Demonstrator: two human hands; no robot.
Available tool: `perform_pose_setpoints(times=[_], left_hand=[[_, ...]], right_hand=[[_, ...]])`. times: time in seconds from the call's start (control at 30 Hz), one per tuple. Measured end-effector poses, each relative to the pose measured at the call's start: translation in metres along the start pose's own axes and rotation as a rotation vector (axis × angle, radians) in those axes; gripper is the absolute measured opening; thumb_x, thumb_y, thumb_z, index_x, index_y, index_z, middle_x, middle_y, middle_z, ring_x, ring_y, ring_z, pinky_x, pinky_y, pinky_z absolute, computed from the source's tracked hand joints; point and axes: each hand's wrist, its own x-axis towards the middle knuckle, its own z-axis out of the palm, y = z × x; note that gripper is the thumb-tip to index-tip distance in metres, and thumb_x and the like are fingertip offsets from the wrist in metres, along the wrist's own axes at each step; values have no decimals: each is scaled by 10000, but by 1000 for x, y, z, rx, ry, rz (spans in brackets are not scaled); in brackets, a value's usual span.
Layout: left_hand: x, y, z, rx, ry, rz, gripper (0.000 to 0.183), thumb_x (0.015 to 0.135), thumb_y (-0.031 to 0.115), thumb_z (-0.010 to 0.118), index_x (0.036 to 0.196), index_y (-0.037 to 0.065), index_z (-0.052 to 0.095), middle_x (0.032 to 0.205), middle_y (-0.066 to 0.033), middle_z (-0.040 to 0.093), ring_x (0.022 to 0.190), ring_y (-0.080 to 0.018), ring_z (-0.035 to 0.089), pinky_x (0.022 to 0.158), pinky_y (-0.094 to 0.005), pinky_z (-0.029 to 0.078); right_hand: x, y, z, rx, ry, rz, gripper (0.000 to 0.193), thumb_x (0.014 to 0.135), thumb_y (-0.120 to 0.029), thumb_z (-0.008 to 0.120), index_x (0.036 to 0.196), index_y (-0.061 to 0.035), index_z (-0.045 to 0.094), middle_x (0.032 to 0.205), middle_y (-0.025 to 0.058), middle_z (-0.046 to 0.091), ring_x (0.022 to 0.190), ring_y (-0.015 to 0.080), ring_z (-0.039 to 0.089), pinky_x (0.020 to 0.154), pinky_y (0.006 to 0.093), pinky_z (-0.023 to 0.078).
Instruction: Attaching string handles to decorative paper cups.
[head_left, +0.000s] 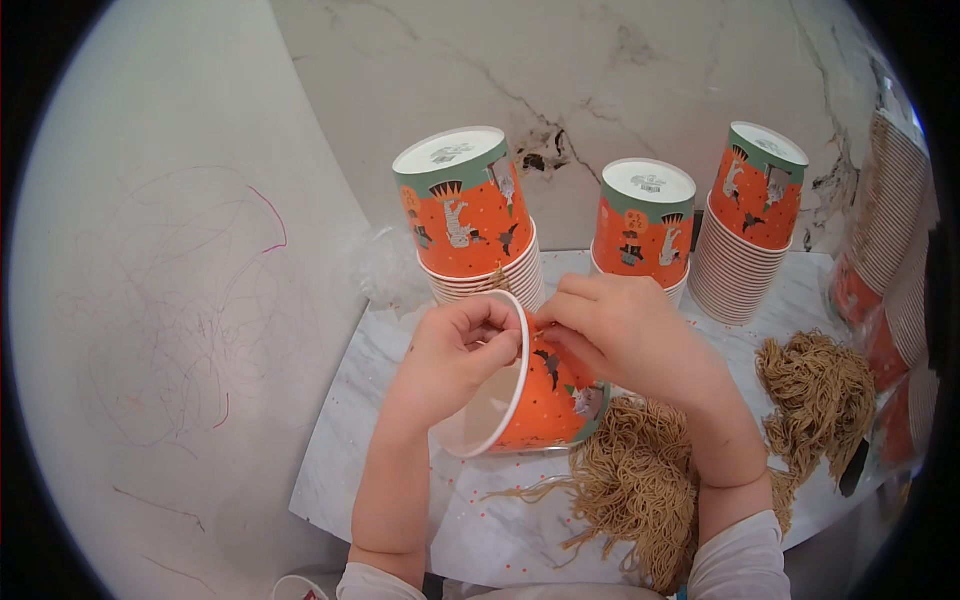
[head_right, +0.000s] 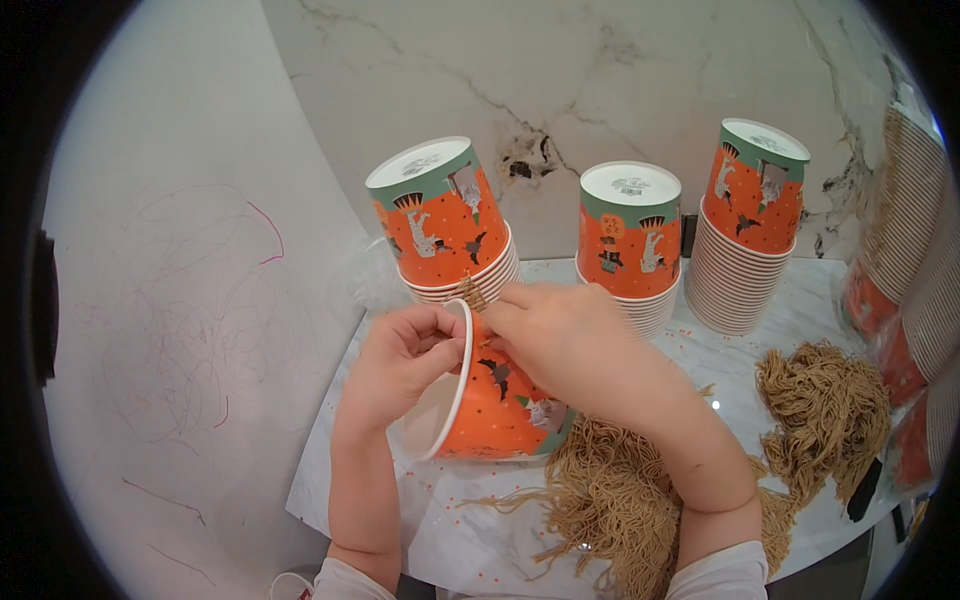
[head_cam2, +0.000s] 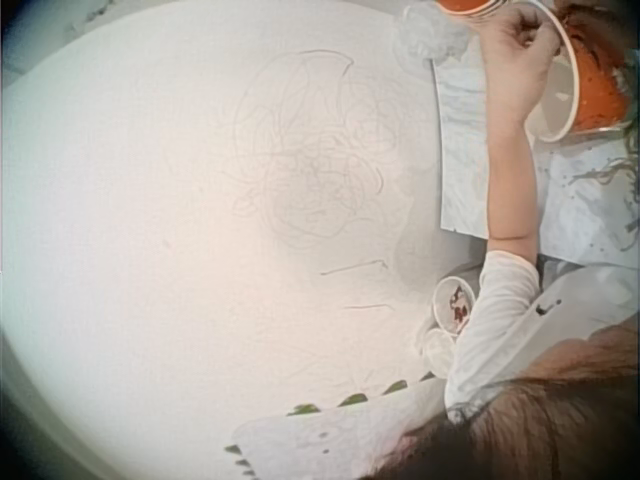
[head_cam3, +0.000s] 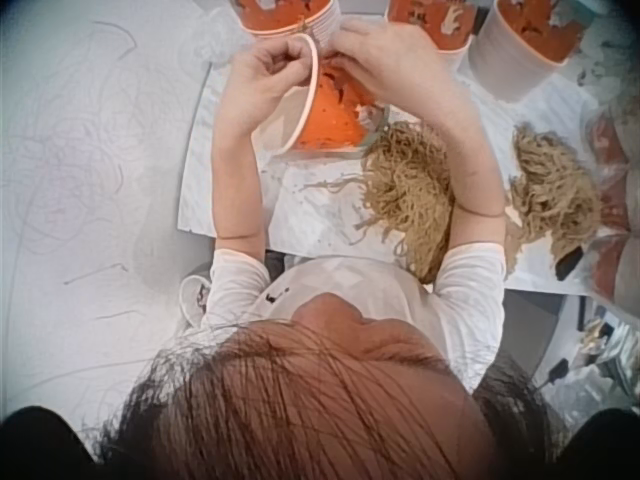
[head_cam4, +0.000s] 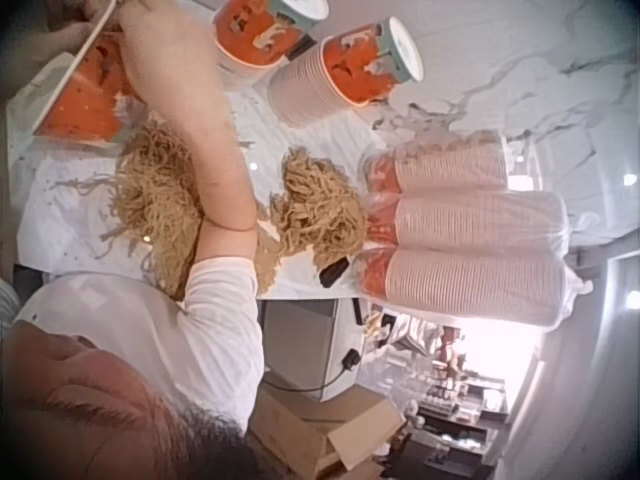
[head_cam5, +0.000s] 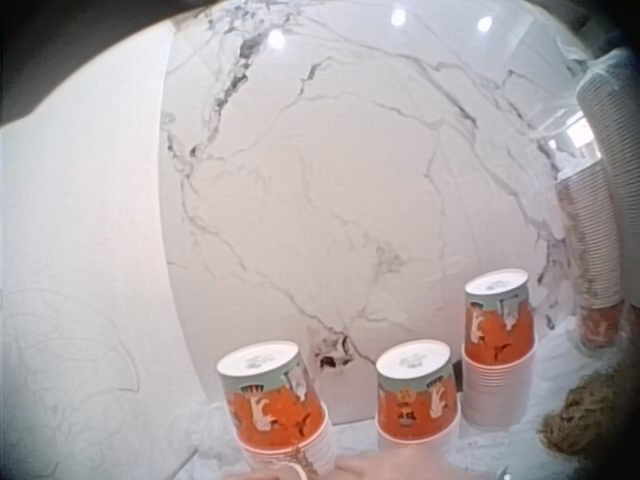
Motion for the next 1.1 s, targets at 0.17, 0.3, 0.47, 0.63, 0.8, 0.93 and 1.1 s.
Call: perform_pose_setpoints(times=[0.17,0.3,0.47,0.63,0.8,0.93,1.1], left_hand=[[-6,8,11,244,58,13,45,891,24,623,931,4,615,934,-39,643,872,-105,622,760,-275,535],[-6,12,18,542,174,337,71,881,31,609,946,3,602,1048,-99,639,974,-175,634,780,-303,540],[-6,8,12,438,119,306,97,881,31,607,967,-9,592,1059,-112,639,995,-205,653,796,-324,551],[-10,14,21,364,155,227,79,921,15,592,984,-32,579,1036,-107,620,871,-183,672,779,-301,557],[-11,12,20,166,168,178,70,945,-9,572,1005,-45,570,1099,-85,551,892,-160,667,748,-265,566],[-14,14,20,-12,123,160,57,950,-14,563,1001,-39,572,1160,-75,508,878,-147,673,718,-253,583],[-18,20,19,-59,99,58,76,954,16,589,1020,-21,588,1172,-70,544,880,-121,663,692,-243,580]], right_hand=[[-3,14,0,48,24,21,119,792,-77,713,906,-60,685,797,64,593,733,270,634,645,384,514],[-1,9,-10,66,-80,176,100,807,-40,702,905,-28,688,791,75,632,711,240,648,646,355,513],[4,5,-9,539,-131,352,103,861,-6,652,954,20,688,868,93,708,762,157,691,682,290,538],[3,1,-1,803,-43,330,153,880,-58,641,969,51,701,804,117,722,723,131,683,688,278,547],[5,-5,-5,841,-109,392,162,887,-64,704,1015,35,693,902,84,730,823,126,701,769,275,571],[3,-15,-2,798,-7,360,176,847,-134,752,948,8,728,804,107,720,728,147,689,662,289,543],[1,-12,3,630,32,301,155,807,-96,745,926,4,734,823,147,717,734,239,704,659,320,544]])
